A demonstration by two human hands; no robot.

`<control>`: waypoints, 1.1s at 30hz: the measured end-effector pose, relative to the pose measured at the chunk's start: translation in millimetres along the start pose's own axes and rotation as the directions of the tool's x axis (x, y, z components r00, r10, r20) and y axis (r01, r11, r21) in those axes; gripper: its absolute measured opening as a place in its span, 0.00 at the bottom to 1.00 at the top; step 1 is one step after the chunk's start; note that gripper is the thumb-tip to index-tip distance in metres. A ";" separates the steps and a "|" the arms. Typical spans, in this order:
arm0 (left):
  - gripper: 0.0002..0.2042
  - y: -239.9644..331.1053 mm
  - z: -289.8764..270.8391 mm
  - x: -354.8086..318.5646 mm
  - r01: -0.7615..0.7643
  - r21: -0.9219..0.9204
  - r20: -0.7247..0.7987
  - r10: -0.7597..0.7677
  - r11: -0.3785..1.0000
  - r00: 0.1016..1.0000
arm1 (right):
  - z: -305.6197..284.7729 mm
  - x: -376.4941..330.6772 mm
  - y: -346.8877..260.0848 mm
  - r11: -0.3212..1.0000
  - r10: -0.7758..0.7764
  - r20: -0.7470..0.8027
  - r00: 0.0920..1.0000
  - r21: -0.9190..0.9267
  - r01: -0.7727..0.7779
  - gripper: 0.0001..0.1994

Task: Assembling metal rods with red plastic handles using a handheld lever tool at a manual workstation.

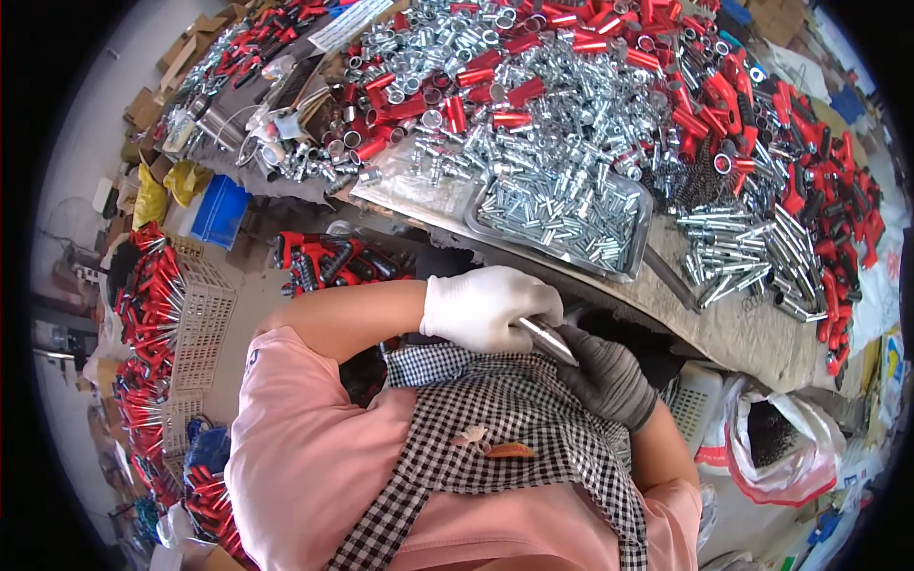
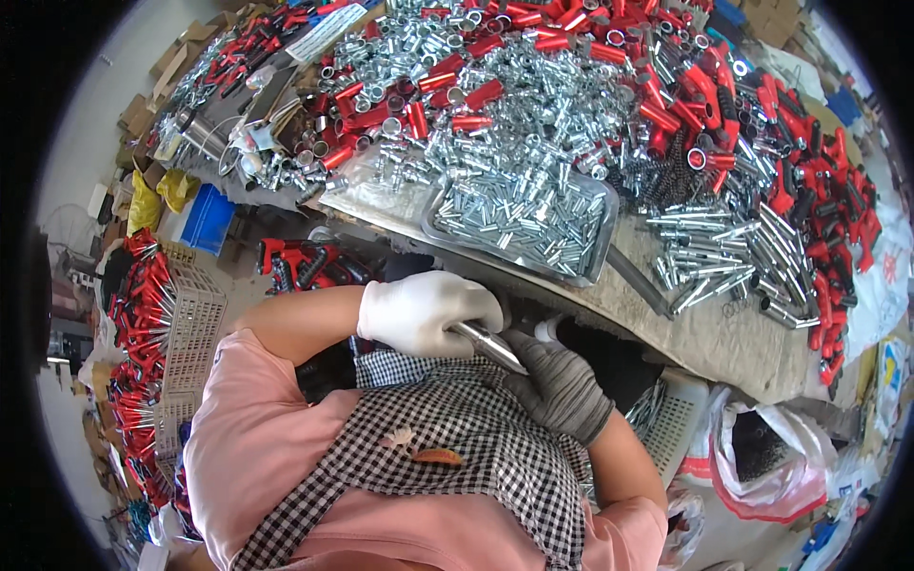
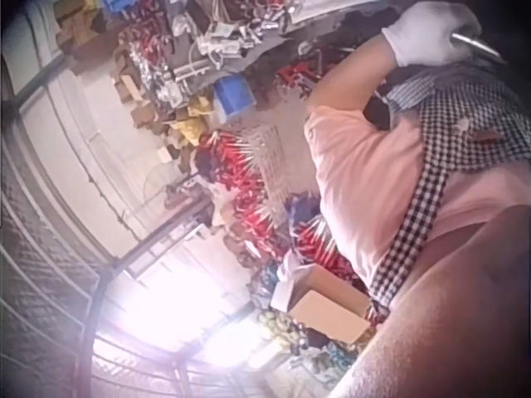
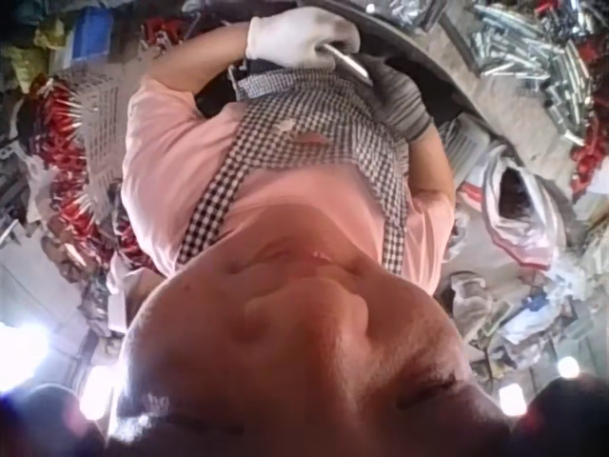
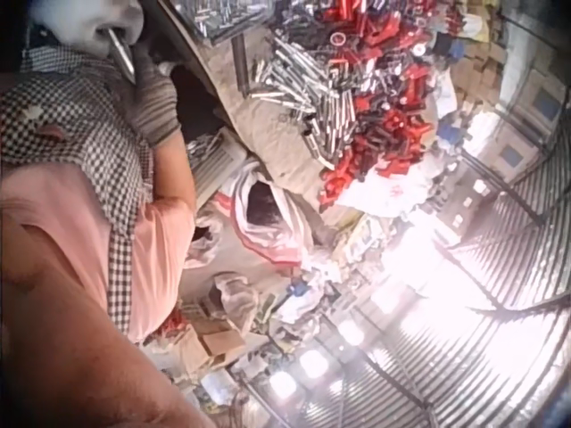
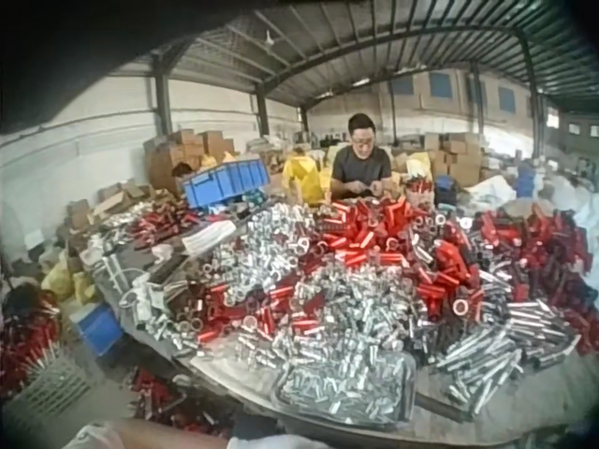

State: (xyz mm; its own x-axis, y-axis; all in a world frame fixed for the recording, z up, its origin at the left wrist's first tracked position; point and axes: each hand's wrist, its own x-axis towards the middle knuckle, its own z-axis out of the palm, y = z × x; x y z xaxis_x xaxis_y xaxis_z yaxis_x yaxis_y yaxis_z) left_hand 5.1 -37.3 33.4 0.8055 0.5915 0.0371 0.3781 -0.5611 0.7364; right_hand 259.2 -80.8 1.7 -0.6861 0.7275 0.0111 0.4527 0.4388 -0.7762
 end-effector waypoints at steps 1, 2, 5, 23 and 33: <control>0.13 -2.9 -2.1 0.2 -0.030 -0.010 -0.012 0.030 1.000 0.999 | 4.0 -1.8 4.0 1.000 0.005 0.014 1.000 -0.020 -0.005 0.27; 0.14 -9.1 -10.8 2.8 -0.177 -0.054 -0.127 0.169 0.983 0.977 | 9.4 -6.1 11.4 0.993 -0.037 -0.072 0.997 0.106 0.044 0.25; 0.17 -30.3 -66.4 5.3 0.276 0.255 -0.624 -0.060 0.927 0.779 | 15.6 -15.4 19.1 0.951 0.082 -0.150 0.985 0.307 -0.032 0.26; 0.17 -61.9 -87.6 -1.2 -0.047 -0.507 -0.516 -0.260 0.861 0.816 | 24.4 5.8 5.9 0.446 0.215 -0.078 0.973 0.894 -0.027 0.38; 0.29 -29.4 34.0 13.4 -0.342 -0.890 -0.431 -0.308 0.304 0.848 | 59.8 18.3 0.9 0.161 0.141 0.063 0.988 0.983 -0.086 0.32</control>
State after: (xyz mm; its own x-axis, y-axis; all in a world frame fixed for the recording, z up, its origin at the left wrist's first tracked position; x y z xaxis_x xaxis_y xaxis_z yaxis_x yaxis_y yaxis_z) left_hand 20.3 -32.5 -10.7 0.3704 0.9239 0.0958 -0.5662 0.1428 0.8118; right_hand 213.0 -98.6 -36.5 -0.6500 0.7472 -0.1387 -0.4276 -0.5104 -0.7460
